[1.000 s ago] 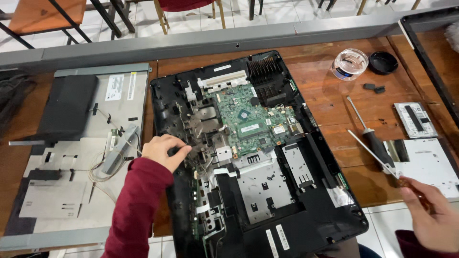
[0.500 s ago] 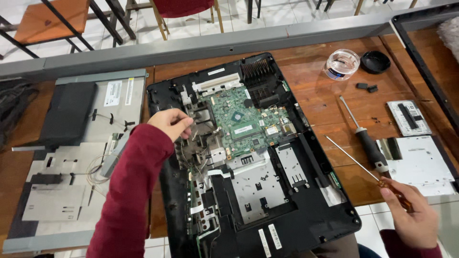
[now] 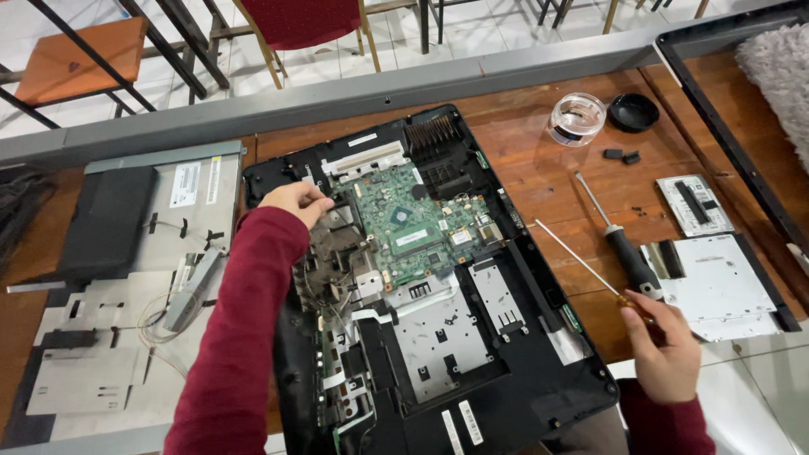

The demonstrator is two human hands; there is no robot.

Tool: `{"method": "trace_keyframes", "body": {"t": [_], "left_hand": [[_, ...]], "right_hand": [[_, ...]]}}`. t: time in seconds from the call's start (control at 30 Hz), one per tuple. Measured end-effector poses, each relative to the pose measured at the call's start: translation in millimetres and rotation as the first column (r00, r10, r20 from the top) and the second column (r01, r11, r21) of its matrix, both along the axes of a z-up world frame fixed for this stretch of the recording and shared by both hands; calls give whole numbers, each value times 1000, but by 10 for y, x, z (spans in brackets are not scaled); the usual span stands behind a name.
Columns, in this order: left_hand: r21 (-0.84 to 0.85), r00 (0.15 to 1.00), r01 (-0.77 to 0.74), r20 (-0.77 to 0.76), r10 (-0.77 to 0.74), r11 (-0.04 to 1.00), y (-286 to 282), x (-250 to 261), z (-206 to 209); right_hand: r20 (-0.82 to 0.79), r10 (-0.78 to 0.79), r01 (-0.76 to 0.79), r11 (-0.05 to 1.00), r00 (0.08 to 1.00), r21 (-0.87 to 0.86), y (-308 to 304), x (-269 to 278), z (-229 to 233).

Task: The person uses a screwdriver to remove screws from the internal components of an open electronic device. They manipulate wires and circuit boards while working on the device's interior.

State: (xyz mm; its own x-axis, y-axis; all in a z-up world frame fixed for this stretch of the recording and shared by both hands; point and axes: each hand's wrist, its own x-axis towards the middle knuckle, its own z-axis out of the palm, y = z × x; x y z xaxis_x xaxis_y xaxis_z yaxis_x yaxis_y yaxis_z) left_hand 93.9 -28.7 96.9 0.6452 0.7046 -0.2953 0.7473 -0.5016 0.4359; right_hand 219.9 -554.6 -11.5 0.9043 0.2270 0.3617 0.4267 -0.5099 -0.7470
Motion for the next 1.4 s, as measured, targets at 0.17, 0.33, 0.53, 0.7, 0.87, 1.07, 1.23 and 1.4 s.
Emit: {"method": "trace_keyframes", "body": {"t": [0.17,0.33,0.53,0.7,0.87,1.07,1.23,1.4], "left_hand": [[68,999,21,38,-23,997,304,85,-504],[13,996,39,80,-40,999,279,127,-408],[-147,997,43,63,-34,988,301,118,-212],[-264,979,122,191,-72,957,461,207,-374],[-202,948,178,296,-113,963,329,283,-367],[327,810,424,281,-516,844,531,460,-935],[486,754,500,163,-636,717,532,603,-1016],[390,866,485,-342,-366,783,193,607,-414]], "right_hand": [[33,-22,23,1000,999,-19,149,-20,-24],[78,-59,61,998,995,-31,161,20,-135],[249,-12,23,999,968,-43,199,70,-320],[344,-77,108,992,936,-71,270,43,-345],[398,-65,110,990,915,-89,276,63,-367],[421,-53,100,991,906,-89,297,55,-295],[428,-63,111,990,902,-88,314,59,-303],[434,-53,101,991,899,-88,310,64,-286]]}}
